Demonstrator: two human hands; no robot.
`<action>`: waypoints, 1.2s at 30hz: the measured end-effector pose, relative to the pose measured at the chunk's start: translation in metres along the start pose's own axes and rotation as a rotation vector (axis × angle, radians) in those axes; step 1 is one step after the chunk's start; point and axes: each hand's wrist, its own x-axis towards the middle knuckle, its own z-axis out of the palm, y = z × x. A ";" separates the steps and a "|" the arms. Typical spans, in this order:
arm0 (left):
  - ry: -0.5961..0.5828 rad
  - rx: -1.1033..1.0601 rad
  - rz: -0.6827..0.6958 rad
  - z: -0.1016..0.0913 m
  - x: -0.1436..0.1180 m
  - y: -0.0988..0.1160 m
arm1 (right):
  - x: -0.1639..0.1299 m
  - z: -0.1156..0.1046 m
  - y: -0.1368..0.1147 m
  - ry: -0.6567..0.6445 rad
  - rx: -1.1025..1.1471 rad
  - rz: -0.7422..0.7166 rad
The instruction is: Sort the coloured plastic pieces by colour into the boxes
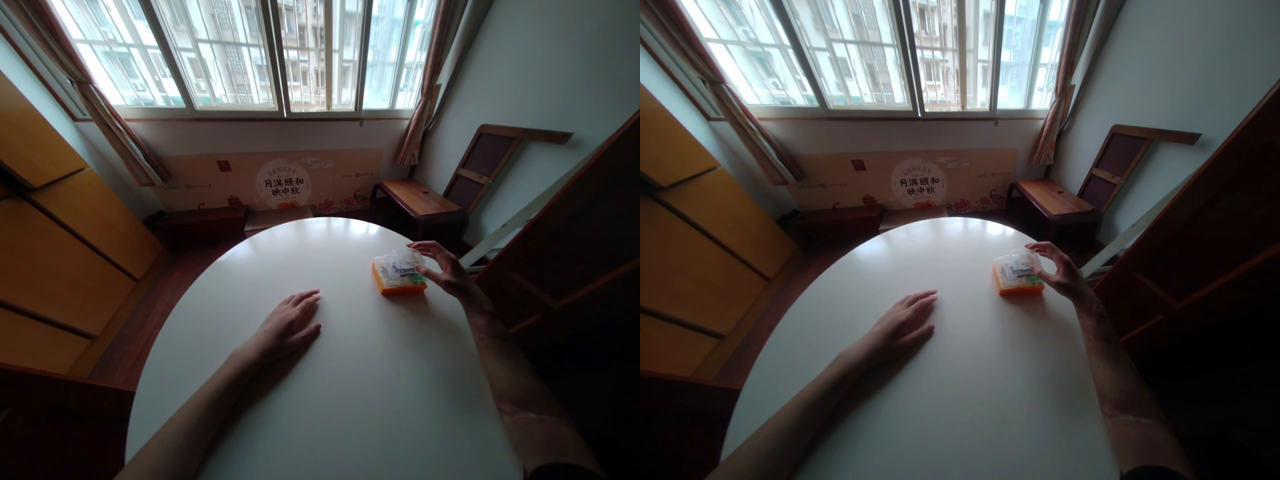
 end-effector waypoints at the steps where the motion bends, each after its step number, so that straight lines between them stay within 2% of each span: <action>1: -0.003 0.001 0.000 0.000 0.000 -0.001 | 0.000 0.000 -0.001 0.002 -0.003 -0.001; 5: -0.012 -0.005 -0.013 -0.001 0.000 0.001 | 0.001 0.002 -0.014 0.077 -0.077 -0.061; 9: 0.001 -0.014 -0.010 -0.002 -0.001 0.003 | 0.004 0.009 -0.043 0.310 -0.248 -0.236; 12: 0.017 -0.011 -0.005 0.000 -0.002 0.002 | 0.006 0.026 -0.070 0.364 -0.330 -0.392; 15: 0.029 0.010 -0.010 0.001 -0.003 0.001 | 0.004 0.060 -0.094 0.205 -0.314 -0.472; 18: 0.026 0.060 -0.012 0.001 -0.005 0.001 | -0.004 0.101 -0.107 -0.096 -0.299 -0.448; 21: 0.024 0.115 -0.006 -0.001 -0.008 0.000 | -0.018 0.133 -0.104 -0.286 -0.275 -0.382; 23: 0.043 0.142 0.008 -0.002 -0.010 -0.001 | -0.026 0.144 -0.096 -0.375 -0.299 -0.319; 26: 0.081 0.174 0.027 -0.002 -0.011 -0.003 | -0.034 0.151 -0.082 -0.436 -0.354 -0.233; 29: 0.084 0.203 0.039 0.000 -0.009 -0.001 | -0.035 0.153 -0.074 -0.445 -0.386 -0.193; 36: 0.023 0.225 0.063 0.004 -0.007 0.005 | -0.033 0.153 -0.078 -0.455 -0.437 -0.160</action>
